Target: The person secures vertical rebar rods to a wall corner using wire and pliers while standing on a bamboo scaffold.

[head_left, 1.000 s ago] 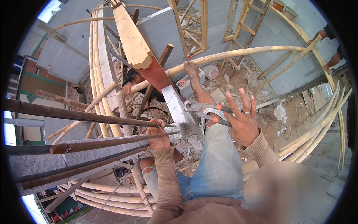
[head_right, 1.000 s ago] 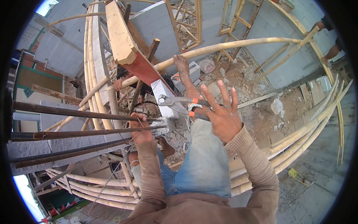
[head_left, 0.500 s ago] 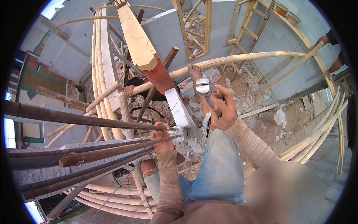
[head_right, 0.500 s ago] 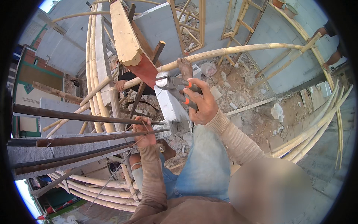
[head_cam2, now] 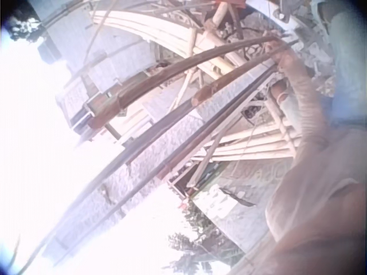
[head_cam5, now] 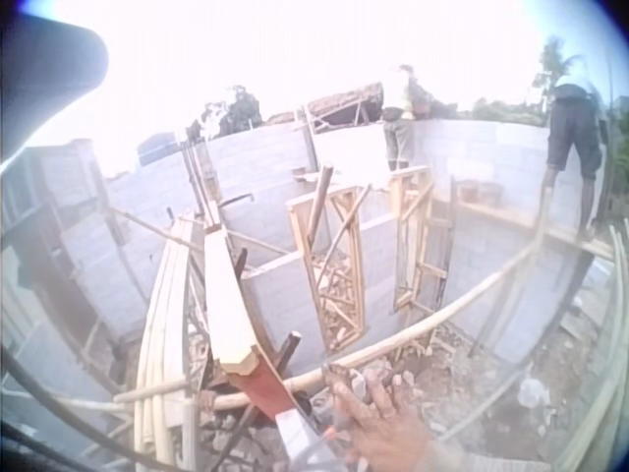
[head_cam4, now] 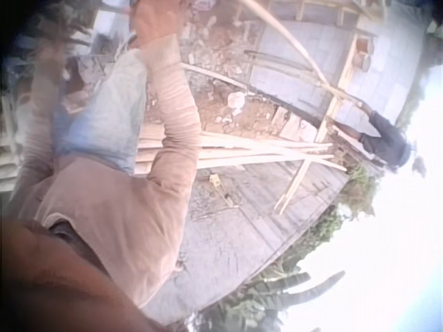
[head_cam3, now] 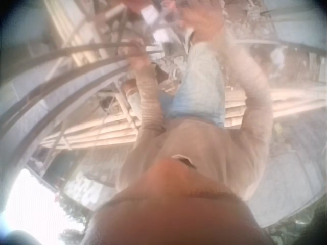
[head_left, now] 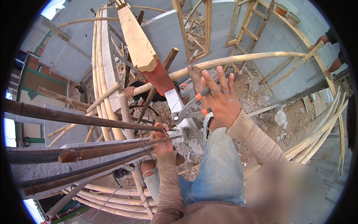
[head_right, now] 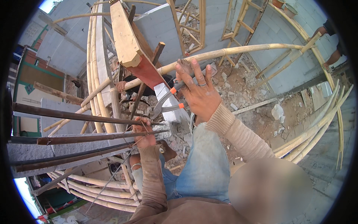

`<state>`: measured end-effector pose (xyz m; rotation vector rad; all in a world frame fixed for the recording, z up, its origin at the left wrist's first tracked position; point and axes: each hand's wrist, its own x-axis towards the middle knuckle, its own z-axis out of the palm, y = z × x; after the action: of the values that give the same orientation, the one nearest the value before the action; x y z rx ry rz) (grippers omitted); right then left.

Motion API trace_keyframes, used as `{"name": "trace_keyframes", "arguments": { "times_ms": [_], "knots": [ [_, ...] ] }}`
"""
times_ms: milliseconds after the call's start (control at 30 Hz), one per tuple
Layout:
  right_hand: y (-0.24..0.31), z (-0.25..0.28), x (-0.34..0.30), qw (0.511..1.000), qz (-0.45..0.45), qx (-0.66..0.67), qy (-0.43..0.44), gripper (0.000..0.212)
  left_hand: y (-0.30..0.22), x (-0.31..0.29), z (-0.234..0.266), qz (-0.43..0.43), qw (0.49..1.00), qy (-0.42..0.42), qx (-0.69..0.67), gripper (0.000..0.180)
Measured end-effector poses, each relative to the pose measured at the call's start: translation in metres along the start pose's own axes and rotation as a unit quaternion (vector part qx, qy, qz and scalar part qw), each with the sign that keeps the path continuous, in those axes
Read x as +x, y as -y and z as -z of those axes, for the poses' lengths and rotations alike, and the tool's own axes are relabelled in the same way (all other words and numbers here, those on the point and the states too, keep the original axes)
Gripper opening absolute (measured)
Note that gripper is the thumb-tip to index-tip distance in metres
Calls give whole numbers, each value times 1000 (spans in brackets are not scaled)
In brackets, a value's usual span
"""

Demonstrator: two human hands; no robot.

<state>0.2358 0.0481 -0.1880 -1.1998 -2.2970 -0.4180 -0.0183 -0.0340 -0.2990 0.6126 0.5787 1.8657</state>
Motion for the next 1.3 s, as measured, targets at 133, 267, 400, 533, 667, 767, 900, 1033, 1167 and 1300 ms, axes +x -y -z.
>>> {"name": "trace_keyframes", "arguments": {
  "times_ms": [133,267,400,533,667,767,900,1033,1167,1300],
  "knots": [
    [8,-13,27,992,114,-52,-10,52,1,-4,2,8,999,-41,-19,31],
    [16,-26,44,984,167,-60,-9,60,3,-6,-1,-15,998,-64,-3,28],
    [13,-47,46,987,140,-69,-38,59,5,-6,-3,-27,998,-50,-34,29],
    [10,-49,53,976,181,-103,-70,58,3,-6,1,-11,998,-63,-23,30],
    [12,-52,55,973,187,-118,-63,61,2,-7,0,-7,997,-76,-7,28],
    [14,-48,58,971,175,-135,-90,56,1,-7,-5,-3,998,-65,-22,28],
    [19,-51,52,972,143,-147,-115,48,0,-6,-11,-15,998,-62,-19,28],
    [18,-49,48,983,123,-103,-87,40,0,-6,-6,-7,998,-51,-26,27],
    [10,-47,51,976,163,-46,-136,14,1,-5,-4,-7,998,-53,-23,23],
    [6,-43,59,970,198,-9,-143,10,2,-5,1,-13,998,-53,-21,19]
  ]
}}
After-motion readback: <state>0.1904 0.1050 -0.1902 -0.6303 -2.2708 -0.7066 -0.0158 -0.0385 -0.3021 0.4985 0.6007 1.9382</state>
